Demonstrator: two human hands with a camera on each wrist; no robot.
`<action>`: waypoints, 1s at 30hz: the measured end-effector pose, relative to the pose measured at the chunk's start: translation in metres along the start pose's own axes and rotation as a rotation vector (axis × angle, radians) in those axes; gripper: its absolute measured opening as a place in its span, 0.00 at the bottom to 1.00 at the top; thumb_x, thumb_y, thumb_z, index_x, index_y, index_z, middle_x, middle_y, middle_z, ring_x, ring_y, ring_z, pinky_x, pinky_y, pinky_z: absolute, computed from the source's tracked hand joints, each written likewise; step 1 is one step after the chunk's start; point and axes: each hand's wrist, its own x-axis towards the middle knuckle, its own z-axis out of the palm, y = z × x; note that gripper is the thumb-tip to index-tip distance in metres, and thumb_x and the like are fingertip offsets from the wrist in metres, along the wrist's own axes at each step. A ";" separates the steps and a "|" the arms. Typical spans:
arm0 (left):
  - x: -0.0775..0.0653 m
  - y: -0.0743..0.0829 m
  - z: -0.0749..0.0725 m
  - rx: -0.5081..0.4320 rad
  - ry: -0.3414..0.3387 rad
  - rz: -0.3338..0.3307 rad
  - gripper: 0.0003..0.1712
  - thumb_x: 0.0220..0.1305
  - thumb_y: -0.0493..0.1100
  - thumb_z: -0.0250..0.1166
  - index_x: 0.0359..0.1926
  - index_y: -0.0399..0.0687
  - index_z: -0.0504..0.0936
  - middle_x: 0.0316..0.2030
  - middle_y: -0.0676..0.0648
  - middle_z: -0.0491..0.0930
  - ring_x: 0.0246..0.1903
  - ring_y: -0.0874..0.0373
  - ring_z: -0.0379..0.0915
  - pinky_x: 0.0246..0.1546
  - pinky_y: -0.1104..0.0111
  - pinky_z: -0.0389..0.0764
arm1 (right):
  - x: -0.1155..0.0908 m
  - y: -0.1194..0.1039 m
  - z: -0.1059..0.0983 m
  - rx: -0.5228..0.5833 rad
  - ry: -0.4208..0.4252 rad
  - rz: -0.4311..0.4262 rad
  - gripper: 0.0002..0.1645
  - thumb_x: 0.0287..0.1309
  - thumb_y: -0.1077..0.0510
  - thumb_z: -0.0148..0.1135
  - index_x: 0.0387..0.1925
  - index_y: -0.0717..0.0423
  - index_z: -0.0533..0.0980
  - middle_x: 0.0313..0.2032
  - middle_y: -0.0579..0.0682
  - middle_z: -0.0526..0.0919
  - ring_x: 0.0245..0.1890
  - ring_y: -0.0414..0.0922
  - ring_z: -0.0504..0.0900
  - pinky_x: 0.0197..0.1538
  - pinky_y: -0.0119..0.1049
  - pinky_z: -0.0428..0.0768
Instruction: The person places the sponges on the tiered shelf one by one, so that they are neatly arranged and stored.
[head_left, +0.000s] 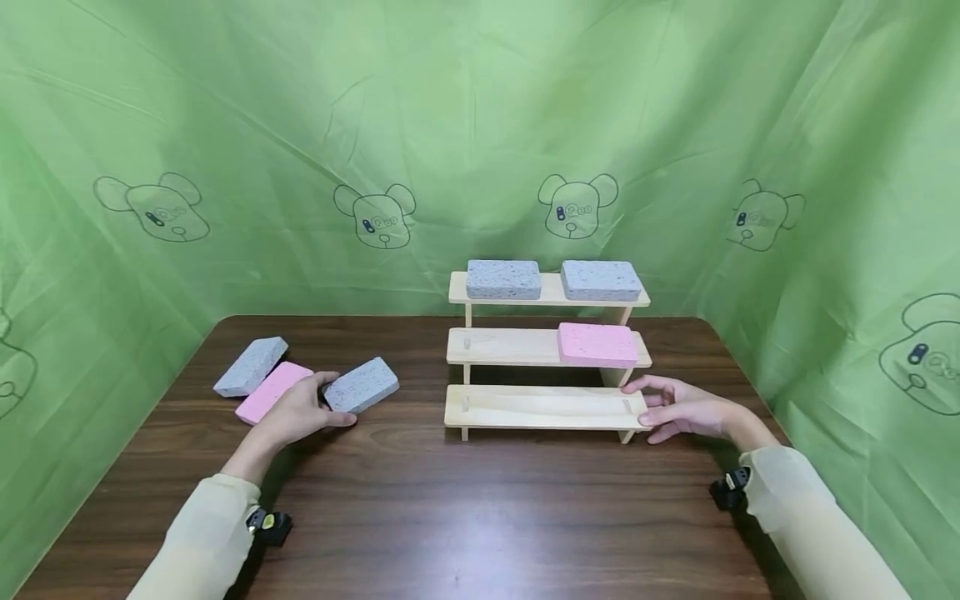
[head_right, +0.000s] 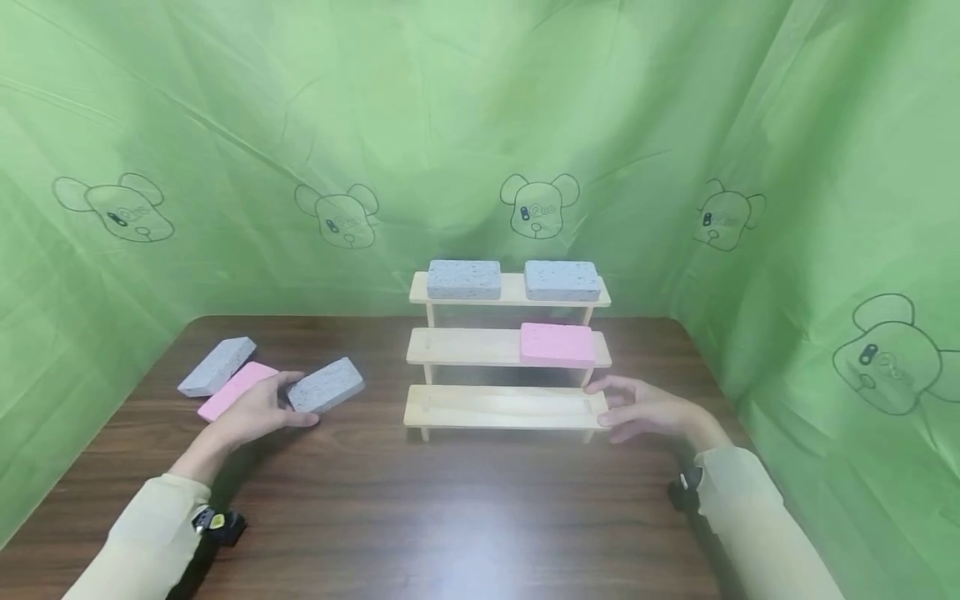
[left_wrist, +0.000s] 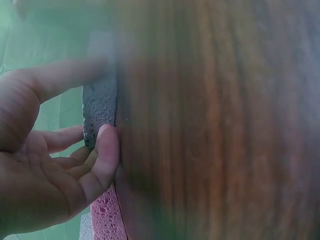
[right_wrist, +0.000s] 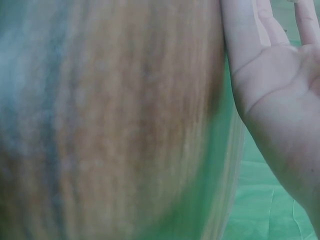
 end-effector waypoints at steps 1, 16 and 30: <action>0.000 0.001 0.000 -0.007 -0.002 0.003 0.54 0.49 0.49 0.82 0.67 0.24 0.66 0.55 0.30 0.78 0.50 0.43 0.74 0.54 0.48 0.73 | 0.000 0.000 0.001 0.000 0.003 -0.001 0.27 0.68 0.71 0.54 0.63 0.45 0.69 0.56 0.59 0.80 0.51 0.55 0.83 0.49 0.56 0.84; -0.004 0.005 -0.006 -0.179 -0.062 -0.052 0.53 0.51 0.49 0.81 0.71 0.33 0.65 0.24 0.47 0.75 0.24 0.57 0.71 0.25 0.67 0.73 | 0.003 0.005 -0.004 0.014 -0.008 -0.006 0.27 0.69 0.72 0.53 0.63 0.46 0.69 0.56 0.59 0.80 0.51 0.56 0.83 0.48 0.57 0.84; -0.005 0.004 -0.003 -0.254 -0.085 -0.043 0.52 0.50 0.47 0.82 0.71 0.34 0.66 0.34 0.44 0.79 0.27 0.57 0.71 0.26 0.68 0.75 | 0.003 0.006 -0.005 0.011 -0.006 -0.009 0.27 0.68 0.71 0.54 0.63 0.45 0.69 0.55 0.59 0.81 0.51 0.55 0.83 0.48 0.58 0.83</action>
